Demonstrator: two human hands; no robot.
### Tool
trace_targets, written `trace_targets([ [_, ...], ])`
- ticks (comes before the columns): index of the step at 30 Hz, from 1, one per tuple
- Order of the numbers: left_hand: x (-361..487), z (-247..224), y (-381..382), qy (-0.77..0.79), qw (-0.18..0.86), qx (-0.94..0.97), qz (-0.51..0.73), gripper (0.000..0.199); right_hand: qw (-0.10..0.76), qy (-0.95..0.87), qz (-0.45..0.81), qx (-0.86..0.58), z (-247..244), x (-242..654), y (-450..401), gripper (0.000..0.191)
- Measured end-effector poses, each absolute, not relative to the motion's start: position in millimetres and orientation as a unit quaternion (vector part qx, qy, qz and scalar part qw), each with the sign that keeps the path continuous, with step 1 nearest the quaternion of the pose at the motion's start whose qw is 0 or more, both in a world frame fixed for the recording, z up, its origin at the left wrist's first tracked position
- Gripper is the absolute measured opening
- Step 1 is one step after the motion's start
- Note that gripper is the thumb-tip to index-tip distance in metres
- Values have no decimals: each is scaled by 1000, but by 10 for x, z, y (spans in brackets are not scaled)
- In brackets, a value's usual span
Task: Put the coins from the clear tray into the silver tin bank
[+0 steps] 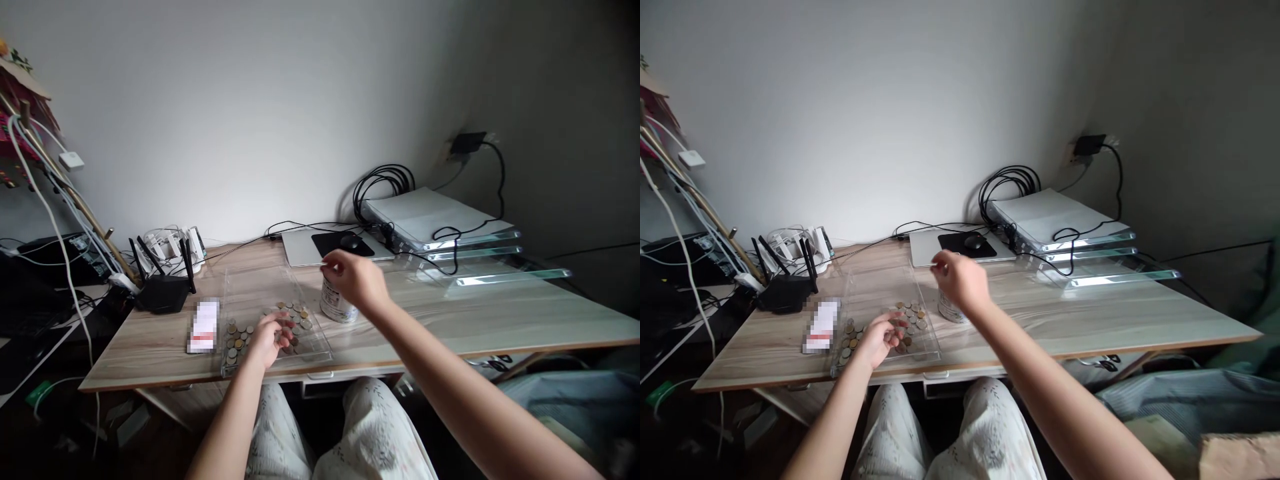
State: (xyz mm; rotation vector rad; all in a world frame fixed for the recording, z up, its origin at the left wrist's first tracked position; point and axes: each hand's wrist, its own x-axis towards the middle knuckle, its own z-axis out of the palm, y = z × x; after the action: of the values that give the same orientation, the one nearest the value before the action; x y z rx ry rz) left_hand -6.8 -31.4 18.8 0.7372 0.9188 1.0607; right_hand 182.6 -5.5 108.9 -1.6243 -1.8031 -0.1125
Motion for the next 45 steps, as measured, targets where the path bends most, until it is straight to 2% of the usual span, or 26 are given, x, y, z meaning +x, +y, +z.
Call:
trace_targets([
  [4,-51,220,-336,423,706,331,461,36,291,-650,-50,-700,1212,2215,132,16],
  [8,-46,186,-332,418,701,358,454,25,248,-650,-44,-717,1164,2296,204,18],
  [13,-46,156,-319,415,685,387,457,10,329,-664,-119,-661,1132,2114,105,26],
  [17,-38,169,-317,420,676,414,442,21,412,-636,-138,-638,1195,2070,46,28],
  [19,-35,179,-320,419,671,424,442,25,418,-638,-115,-636,1219,2058,42,26],
  [22,-36,193,-325,409,673,424,447,27,331,-741,-17,-584,1157,1912,-2,24],
  [25,-37,187,-322,404,682,410,451,29,230,-824,48,-515,961,1622,-116,30],
  [31,-46,137,-306,379,690,410,461,25,188,-856,53,-478,626,1263,-271,14],
  [35,-60,164,-318,380,701,385,464,23,233,-841,51,-486,785,1389,-228,13],
  [39,-59,205,-334,408,708,329,472,32,386,-730,-14,-564,1150,1798,-58,23],
  [40,-56,212,-337,410,712,320,472,36,400,-696,-34,-596,1221,1914,0,24],
  [42,-50,222,-342,409,717,311,471,38,360,-664,-48,-653,1301,2115,110,23],
  [45,-46,225,-344,409,716,322,466,27,249,-678,-20,-691,1293,2272,211,16],
])
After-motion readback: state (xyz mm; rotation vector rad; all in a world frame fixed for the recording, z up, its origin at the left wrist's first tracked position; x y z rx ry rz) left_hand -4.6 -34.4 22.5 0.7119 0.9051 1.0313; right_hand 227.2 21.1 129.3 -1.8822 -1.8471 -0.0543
